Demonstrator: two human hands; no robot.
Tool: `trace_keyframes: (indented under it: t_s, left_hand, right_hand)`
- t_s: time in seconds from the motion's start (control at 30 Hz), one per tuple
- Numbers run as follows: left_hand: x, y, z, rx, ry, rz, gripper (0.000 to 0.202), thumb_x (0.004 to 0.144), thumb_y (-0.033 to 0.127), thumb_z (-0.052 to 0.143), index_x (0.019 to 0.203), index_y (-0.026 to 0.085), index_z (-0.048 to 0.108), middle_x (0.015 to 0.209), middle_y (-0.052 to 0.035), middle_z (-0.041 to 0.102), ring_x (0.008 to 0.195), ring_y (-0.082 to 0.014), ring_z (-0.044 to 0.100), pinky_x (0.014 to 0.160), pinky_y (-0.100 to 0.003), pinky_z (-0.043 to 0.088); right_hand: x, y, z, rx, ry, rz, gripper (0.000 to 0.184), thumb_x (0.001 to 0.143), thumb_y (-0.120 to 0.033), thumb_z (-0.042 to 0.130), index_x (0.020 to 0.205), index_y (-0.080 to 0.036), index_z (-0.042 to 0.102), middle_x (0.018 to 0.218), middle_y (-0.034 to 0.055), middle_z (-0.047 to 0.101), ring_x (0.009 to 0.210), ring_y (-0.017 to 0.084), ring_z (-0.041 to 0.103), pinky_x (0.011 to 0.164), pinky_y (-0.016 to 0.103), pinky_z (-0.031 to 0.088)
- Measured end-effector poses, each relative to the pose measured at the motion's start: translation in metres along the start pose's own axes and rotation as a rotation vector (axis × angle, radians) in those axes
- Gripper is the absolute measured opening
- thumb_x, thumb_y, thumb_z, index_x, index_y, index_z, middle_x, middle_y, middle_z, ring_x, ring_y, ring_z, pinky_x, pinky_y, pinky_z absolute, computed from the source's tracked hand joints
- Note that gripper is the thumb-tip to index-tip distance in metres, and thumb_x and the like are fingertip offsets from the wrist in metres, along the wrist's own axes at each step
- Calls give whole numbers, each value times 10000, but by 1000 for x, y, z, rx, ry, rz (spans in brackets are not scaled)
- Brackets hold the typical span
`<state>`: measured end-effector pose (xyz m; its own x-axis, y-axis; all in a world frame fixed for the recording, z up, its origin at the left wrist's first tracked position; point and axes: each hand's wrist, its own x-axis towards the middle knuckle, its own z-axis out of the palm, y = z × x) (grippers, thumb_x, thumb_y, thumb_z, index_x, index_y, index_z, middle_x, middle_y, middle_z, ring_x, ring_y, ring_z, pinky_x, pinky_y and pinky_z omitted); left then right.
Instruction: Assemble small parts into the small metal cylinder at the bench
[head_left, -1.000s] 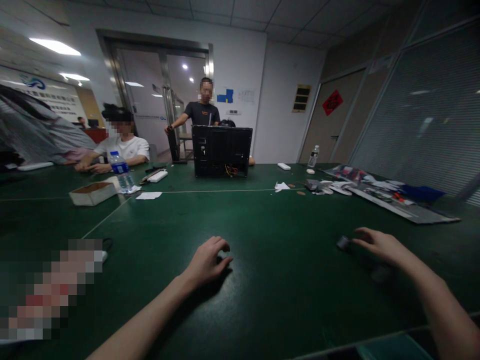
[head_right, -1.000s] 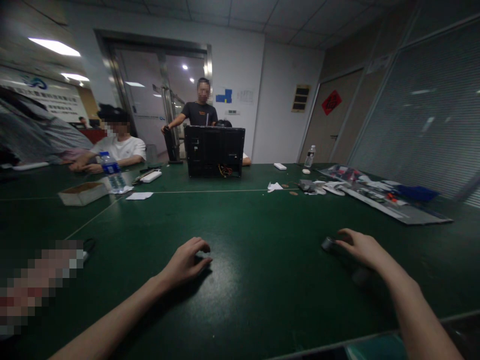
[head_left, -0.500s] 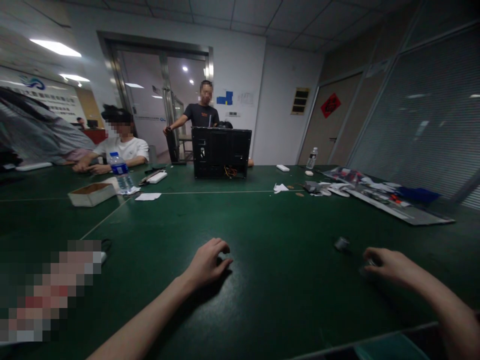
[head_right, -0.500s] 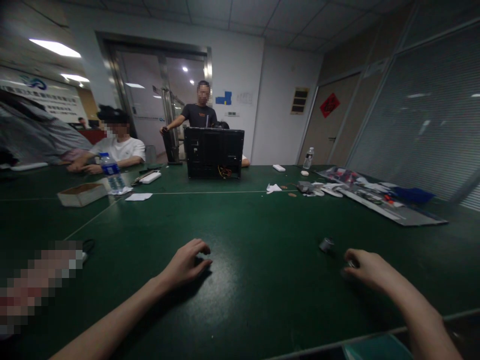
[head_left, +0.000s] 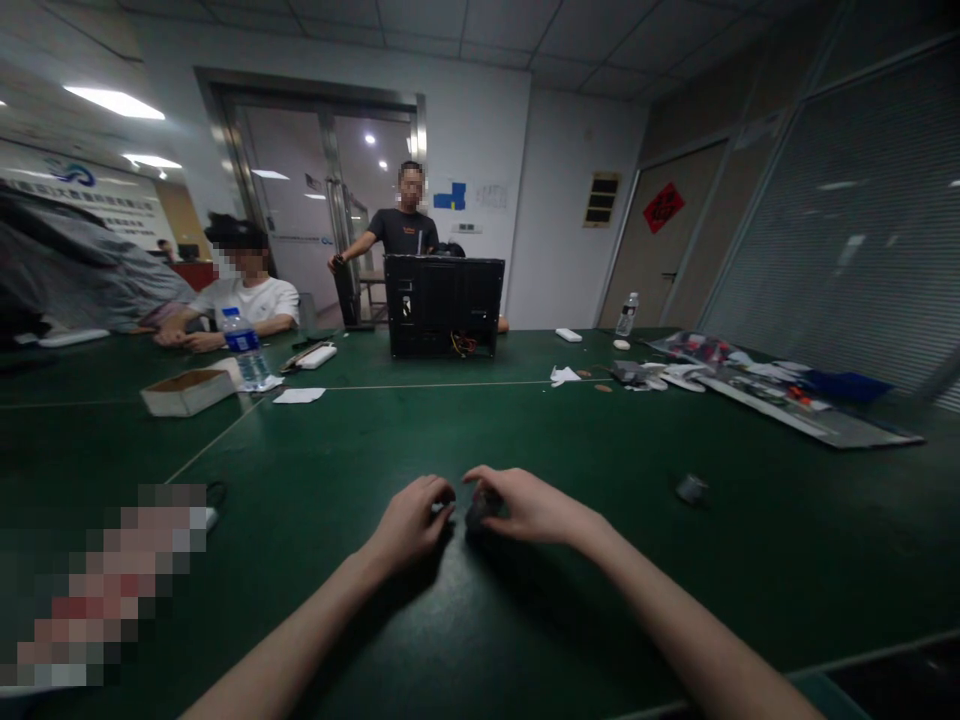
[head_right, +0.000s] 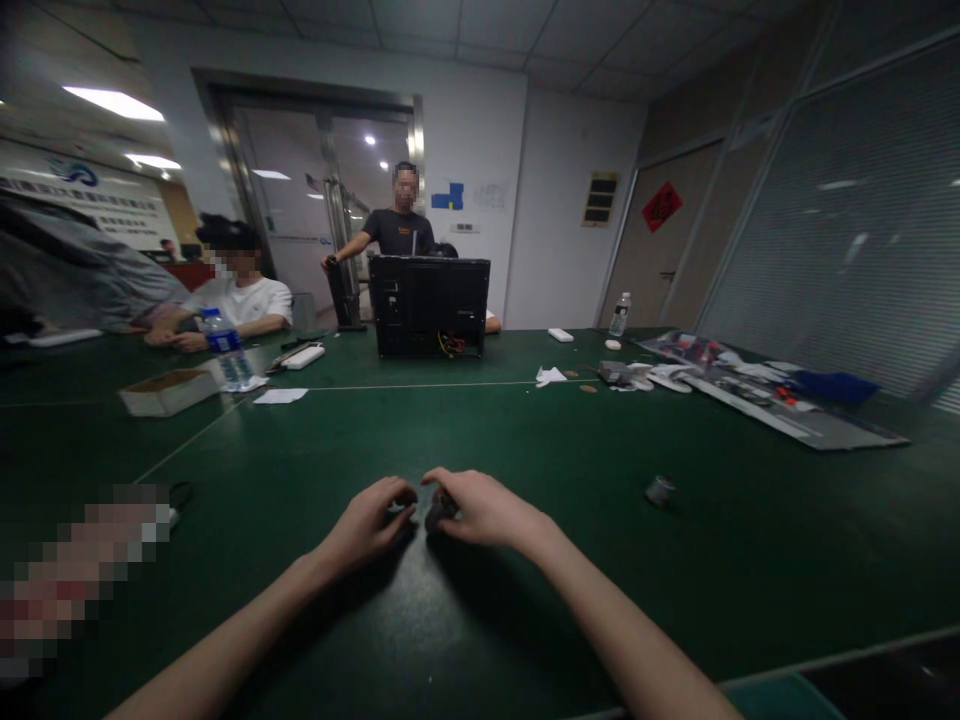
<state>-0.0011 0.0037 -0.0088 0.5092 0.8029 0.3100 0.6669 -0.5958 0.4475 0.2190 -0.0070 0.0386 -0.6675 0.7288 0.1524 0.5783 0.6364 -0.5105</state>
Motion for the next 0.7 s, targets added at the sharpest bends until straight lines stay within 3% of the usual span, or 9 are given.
trace_keyframes:
  t_s: [0.13,0.3,0.5,0.7]
  left_hand:
    - [3,-6,0,-12,10,-61,141,814,128,446,858,166,574,859,-61,610,805,-185,552,728,-261,410]
    - [3,-5,-1,-86,20,-93,198,889,215,385,885,179,580,865,-53,627,797,-179,561,714,-249,401]
    - [1,5,-9,-120,43,-59,313,945,346,300,883,183,560,823,-37,612,769,-179,551,710,-262,400]
    - [-3,13,-11,-95,-2,30,285,870,427,457,930,172,568,854,-45,601,767,-187,540,698,-277,410]
  right_hand:
    - [24,3,31,24,43,-76,556,695,-183,626,1223,-210,455,1028,60,641,888,199,608,769,278,452]
    - [19,14,59,198,206,-52,521,723,-174,616,1210,-206,435,1043,57,629,918,187,599,799,278,449]
    - [12,15,51,226,259,-68,559,729,-219,670,1233,-214,431,1055,60,631,905,187,603,813,305,456]
    - [15,11,42,240,378,-100,110,812,-191,585,917,-186,618,913,46,625,821,155,589,725,271,475]
